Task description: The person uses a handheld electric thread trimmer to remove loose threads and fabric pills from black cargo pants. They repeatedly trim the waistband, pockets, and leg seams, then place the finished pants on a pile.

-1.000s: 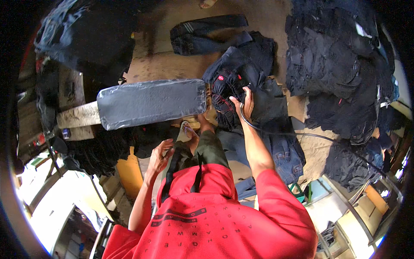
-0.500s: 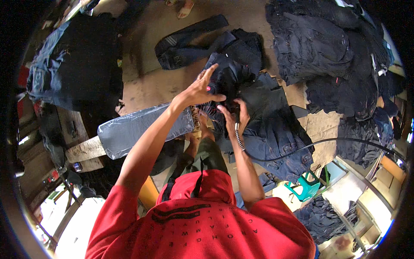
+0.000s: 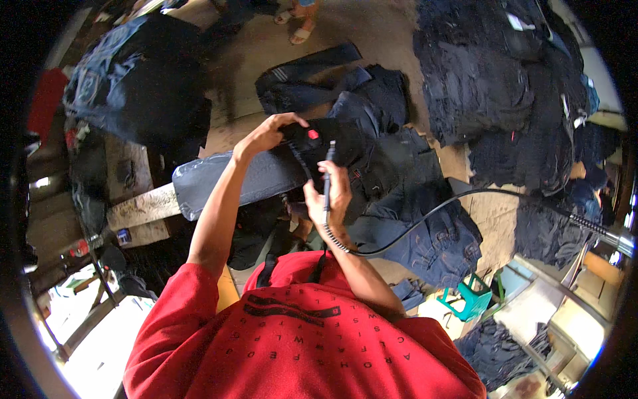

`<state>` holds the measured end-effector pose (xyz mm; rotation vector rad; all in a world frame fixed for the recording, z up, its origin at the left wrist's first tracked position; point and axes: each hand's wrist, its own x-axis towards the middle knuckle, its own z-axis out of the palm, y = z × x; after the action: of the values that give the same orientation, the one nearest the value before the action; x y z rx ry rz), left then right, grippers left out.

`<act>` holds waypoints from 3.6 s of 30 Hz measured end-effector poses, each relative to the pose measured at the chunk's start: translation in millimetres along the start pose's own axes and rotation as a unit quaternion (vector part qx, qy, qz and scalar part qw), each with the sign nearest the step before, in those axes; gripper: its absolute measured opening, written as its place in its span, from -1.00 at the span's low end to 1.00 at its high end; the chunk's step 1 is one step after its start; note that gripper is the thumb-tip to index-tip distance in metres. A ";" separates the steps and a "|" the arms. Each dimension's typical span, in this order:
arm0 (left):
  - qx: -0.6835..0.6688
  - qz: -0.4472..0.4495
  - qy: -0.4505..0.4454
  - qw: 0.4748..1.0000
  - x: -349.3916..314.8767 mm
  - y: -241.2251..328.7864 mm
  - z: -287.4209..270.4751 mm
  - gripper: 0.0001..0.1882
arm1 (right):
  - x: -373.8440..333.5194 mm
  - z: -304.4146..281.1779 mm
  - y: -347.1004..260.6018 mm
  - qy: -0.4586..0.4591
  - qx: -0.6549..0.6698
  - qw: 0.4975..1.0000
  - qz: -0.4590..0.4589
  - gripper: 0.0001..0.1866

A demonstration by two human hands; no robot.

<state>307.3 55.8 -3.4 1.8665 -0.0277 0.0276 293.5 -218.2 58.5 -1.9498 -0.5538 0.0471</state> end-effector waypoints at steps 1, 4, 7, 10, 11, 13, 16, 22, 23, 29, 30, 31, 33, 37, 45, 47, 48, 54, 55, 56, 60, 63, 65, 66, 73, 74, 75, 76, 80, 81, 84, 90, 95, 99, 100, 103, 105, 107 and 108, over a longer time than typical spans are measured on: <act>0.037 0.000 0.032 0.999 -30.1 2.4 -12.7 -0.24 | -7.7 15.7 -18.7 -0.018 0.018 0.999 -0.030 -0.46; -0.006 -0.110 0.119 0.987 -121.7 4.4 -49.8 -0.24 | -36.1 67.3 -66.0 -0.105 0.074 0.987 -0.097 -0.51; 0.073 -0.170 0.185 0.965 -191.4 5.3 -66.7 -0.29 | -54.3 86.7 -87.7 -0.194 0.075 0.965 -0.161 -0.52; 0.375 -0.170 0.356 0.839 -242.9 24.1 -40.3 -0.36 | -36.4 64.3 -78.6 -0.170 0.057 0.970 -0.166 -0.58; 0.325 -0.168 0.449 0.815 -247.1 32.3 -20.8 -0.47 | -18.8 50.8 -68.9 -0.116 0.036 0.971 -0.208 -0.62; 0.287 -0.160 0.533 0.780 -247.7 53.1 30.0 -0.35 | 19.9 27.1 -45.2 -0.082 0.036 0.975 -0.202 -0.58; 0.274 -0.293 0.436 0.805 -215.2 76.4 80.9 0.08 | 72.1 19.7 -10.8 -0.153 -0.016 0.964 -0.215 -0.49; 0.077 -0.366 0.490 0.787 -205.0 86.0 64.4 -0.29 | 67.5 84.7 7.2 -0.279 0.000 0.929 -0.242 -0.42; 0.092 -0.335 0.542 0.766 -225.0 83.6 52.2 -0.30 | 63.2 99.0 2.7 -0.307 0.023 0.920 -0.244 -0.43; 0.380 -0.323 0.565 0.657 -274.8 70.2 32.1 -0.34 | 31.2 162.4 -20.1 -0.369 0.067 0.893 -0.248 -0.40; 0.431 -0.281 0.549 0.658 -266.9 70.9 39.7 -0.35 | 30.1 164.4 -19.4 -0.371 0.067 0.900 -0.221 -0.40; 0.352 -0.201 0.540 0.738 -260.7 72.1 43.6 -0.36 | 31.5 165.9 -17.9 -0.359 0.085 0.902 -0.226 -0.43; 0.287 -0.232 0.506 0.780 -243.8 75.8 51.1 -0.27 | 35.2 164.2 -13.7 -0.349 0.127 0.901 -0.223 -0.56; 0.252 -0.362 0.403 0.802 -240.8 77.7 29.8 -0.19 | 41.1 157.1 -12.8 -0.369 0.204 0.894 -0.151 -0.83; 0.026 -0.282 0.421 0.862 -270.3 56.0 -1.1 -0.12 | 41.2 162.4 -35.7 -0.439 0.176 0.855 -0.214 -0.70; 0.020 -0.283 0.429 0.858 -271.3 52.8 3.5 -0.10 | 41.7 172.2 -36.9 -0.446 0.125 0.823 -0.330 -0.69; 0.029 -0.261 0.438 0.860 -271.2 51.2 5.1 -0.10 | 42.0 175.9 -36.7 -0.444 0.133 0.815 -0.348 -0.68; 0.000 -0.261 0.482 0.836 -271.8 45.8 11.0 -0.06 | 37.9 190.2 -25.5 -0.432 0.203 0.786 -0.394 -0.63; -0.015 -0.256 0.488 0.834 -270.1 44.2 11.7 -0.06 | 37.8 191.5 -22.9 -0.430 0.203 0.784 -0.399 -0.62; -0.016 -0.238 0.498 0.834 -269.0 43.5 13.2 -0.06 | 37.8 189.7 -20.9 -0.437 0.199 0.782 -0.398 -0.62; -0.050 -0.250 0.503 0.826 -267.8 42.3 13.5 -0.06 | 36.8 194.8 -14.4 -0.433 0.199 0.781 -0.405 -0.60; -0.133 -0.267 0.488 0.820 -271.0 43.2 14.1 -0.14 | 35.5 198.4 -13.0 -0.432 0.208 0.779 -0.404 -0.60; -0.159 -0.280 0.457 0.829 -272.1 40.0 13.9 -0.13 | 35.3 199.1 -12.9 -0.439 0.206 0.780 -0.397 -0.60; -0.164 -0.258 0.464 0.831 -271.8 37.8 14.4 -0.14 | 35.3 199.3 -12.8 -0.441 0.207 0.779 -0.394 -0.61; -0.190 -0.208 0.484 0.828 -270.6 30.8 18.9 -0.18 | 35.6 197.1 -12.2 -0.465 0.191 0.775 -0.383 -0.59; -0.189 -0.211 0.485 0.827 -270.2 32.1 19.3 -0.18 | 35.8 196.5 -12.2 -0.467 0.191 0.775 -0.380 -0.59; -0.188 -0.214 0.487 0.826 -270.2 33.5 19.1 -0.18 | 36.1 196.1 -12.2 -0.469 0.193 0.775 -0.377 -0.59; -0.193 -0.206 0.495 0.822 -268.4 35.4 20.0 -0.17 | 36.4 195.5 -12.2 -0.470 0.190 0.776 -0.376 -0.59; -0.210 -0.231 0.494 0.811 -266.4 42.9 16.2 -0.17 | 37.2 194.6 -11.3 -0.473 0.194 0.776 -0.370 -0.57; -0.209 -0.241 0.492 0.810 -266.0 44.7 15.3 -0.17 | 37.2 194.5 -11.1 -0.474 0.197 0.775 -0.369 -0.56; -0.191 -0.256 0.492 0.810 -262.6 50.6 16.1 -0.16 | 37.6 194.3 -10.8 -0.474 0.195 0.776 -0.368 -0.56; -0.185 -0.248 0.506 0.805 -258.1 50.0 17.4 -0.13 | 39.1 192.9 -11.3 -0.475 0.192 0.778 -0.365 -0.58; -0.231 -0.210 0.520 0.795 -263.6 41.7 21.2 -0.12 | 39.8 192.3 -10.4 -0.472 0.195 0.780 -0.363 -0.59; -0.200 -0.181 0.518 0.812 -267.1 29.6 24.6 -0.12 | 40.1 191.8 -9.8 -0.470 0.196 0.781 -0.363 -0.59; -0.198 -0.162 0.516 0.817 -266.8 26.7 25.0 -0.11 | 40.1 192.0 -9.5 -0.469 0.196 0.781 -0.363 -0.59; -0.221 -0.195 0.519 0.802 -268.1 29.9 26.7 -0.10 | 40.3 190.6 -9.8 -0.470 0.191 0.783 -0.359 -0.59; -0.194 -0.234 0.514 0.803 -268.4 32.4 25.1 -0.09 | 40.5 190.1 -9.7 -0.470 0.193 0.784 -0.357 -0.60; -0.113 -0.260 0.494 0.822 -268.3 33.5 22.6 -0.08 | 40.9 189.9 -9.3 -0.470 0.194 0.786 -0.352 -0.60; -0.099 -0.259 0.486 0.828 -268.1 33.4 21.6 -0.08 | 41.0 189.7 -9.1 -0.471 0.193 0.787 -0.349 -0.60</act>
<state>38.4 26.8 13.3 1.4106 1.1367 0.5731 274.1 -36.8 -8.3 -1.1014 -1.7451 0.6368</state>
